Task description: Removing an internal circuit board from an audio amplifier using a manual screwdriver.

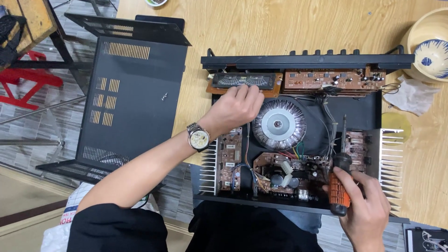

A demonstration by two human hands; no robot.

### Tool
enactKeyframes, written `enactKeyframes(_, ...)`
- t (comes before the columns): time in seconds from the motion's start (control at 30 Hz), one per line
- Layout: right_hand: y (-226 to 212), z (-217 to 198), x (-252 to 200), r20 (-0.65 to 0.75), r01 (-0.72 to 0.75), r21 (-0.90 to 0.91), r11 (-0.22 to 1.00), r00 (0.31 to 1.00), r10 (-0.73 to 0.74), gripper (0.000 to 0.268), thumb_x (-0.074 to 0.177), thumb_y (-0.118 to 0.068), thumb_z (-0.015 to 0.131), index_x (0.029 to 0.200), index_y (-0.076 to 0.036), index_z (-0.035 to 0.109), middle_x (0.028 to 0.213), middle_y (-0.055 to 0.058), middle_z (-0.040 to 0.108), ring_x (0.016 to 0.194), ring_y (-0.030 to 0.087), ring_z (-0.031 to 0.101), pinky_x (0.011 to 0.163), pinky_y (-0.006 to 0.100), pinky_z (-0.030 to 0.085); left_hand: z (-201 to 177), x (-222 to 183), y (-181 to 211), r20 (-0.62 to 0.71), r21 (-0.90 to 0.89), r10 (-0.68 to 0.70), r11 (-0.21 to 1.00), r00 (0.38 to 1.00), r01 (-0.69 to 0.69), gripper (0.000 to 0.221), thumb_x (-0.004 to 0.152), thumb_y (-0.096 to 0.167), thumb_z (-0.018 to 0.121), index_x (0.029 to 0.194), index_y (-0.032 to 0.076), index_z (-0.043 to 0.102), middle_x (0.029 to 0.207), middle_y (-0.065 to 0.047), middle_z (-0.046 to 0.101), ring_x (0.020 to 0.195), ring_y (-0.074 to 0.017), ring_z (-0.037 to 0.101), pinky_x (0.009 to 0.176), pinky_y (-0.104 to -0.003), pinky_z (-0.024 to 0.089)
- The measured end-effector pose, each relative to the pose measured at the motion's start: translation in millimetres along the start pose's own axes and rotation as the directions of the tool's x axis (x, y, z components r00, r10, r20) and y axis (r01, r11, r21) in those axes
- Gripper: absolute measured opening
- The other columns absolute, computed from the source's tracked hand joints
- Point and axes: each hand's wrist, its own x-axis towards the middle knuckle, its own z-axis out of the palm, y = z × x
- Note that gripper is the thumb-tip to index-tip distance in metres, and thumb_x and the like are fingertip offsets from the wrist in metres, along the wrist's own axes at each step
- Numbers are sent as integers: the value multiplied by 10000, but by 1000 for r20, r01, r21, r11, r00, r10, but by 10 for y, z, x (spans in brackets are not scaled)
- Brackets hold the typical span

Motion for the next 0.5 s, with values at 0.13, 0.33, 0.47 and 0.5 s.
enactKeyframes(0.13, -12, -24, 15, 2, 3, 11, 1000, 1000, -3, 486, 788, -114, 889, 1256, -62, 771, 1121, 173, 651, 873, 275, 602, 769, 394, 491, -86, -59, -4, -3, -3, 71, 997, 997, -71, 156, 907, 138, 646, 790, 134, 543, 761, -6, 519, 643, -102, 461, 553, -211, 395)
enactKeyframes(0.33, 10, -21, -3, 8, 11, 1, 1000, 1000, -11, 479, 800, -122, 891, 1259, -50, 775, 1123, 186, 650, 869, 282, 601, 772, 396, 497, -58, -231, -109, -4, -182, 201, 963, 980, -198, 157, 957, 155, 606, 819, 138, 533, 809, -14, 519, 658, -112, 492, 585, -218, 458)
enactKeyframes(0.47, 33, 2, -20, -5, 15, -25, 1000, 1000, -15, 474, 807, -124, 901, 1260, -54, 784, 1133, 190, 646, 900, 289, 602, 790, 401, 505, -72, -313, -224, -5, -200, 242, 950, 970, -238, 149, 934, 117, 598, 809, 152, 525, 791, -4, 481, 631, -109, 434, 543, -217, 395)
enactKeyframes(0.5, 11, -16, -8, -5, 20, -24, 1000, 1000, -20, 474, 807, -124, 901, 1260, -54, 784, 1133, 190, 646, 900, 289, 602, 790, 401, 505, -71, -340, -233, -4, -197, 239, 952, 971, -235, 149, 934, 117, 598, 809, 152, 525, 791, -4, 481, 631, -109, 434, 543, -217, 395)
